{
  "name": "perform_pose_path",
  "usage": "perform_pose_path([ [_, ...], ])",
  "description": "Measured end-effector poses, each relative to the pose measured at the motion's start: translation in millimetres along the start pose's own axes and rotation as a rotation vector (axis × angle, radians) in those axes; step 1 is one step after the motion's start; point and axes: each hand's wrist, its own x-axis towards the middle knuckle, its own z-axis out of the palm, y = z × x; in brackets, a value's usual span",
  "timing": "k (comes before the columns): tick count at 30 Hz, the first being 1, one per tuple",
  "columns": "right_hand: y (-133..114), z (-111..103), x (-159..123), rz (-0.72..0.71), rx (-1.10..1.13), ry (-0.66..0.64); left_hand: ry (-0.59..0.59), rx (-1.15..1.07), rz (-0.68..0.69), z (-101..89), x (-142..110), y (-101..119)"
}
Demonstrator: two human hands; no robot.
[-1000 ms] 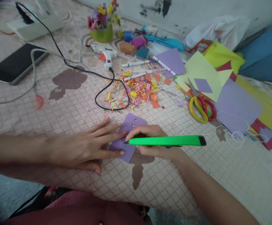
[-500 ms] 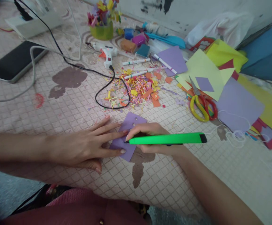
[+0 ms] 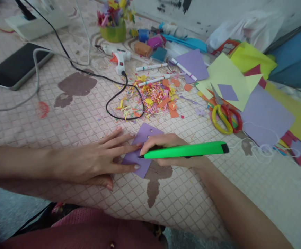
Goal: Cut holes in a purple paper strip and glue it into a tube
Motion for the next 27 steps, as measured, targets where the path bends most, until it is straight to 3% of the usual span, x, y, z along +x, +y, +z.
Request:
perform_pose_path([
  [27,-1,2,-1,-0.021,0.023,-0.004,0.033,0.072,0.017,1.9,0,2],
])
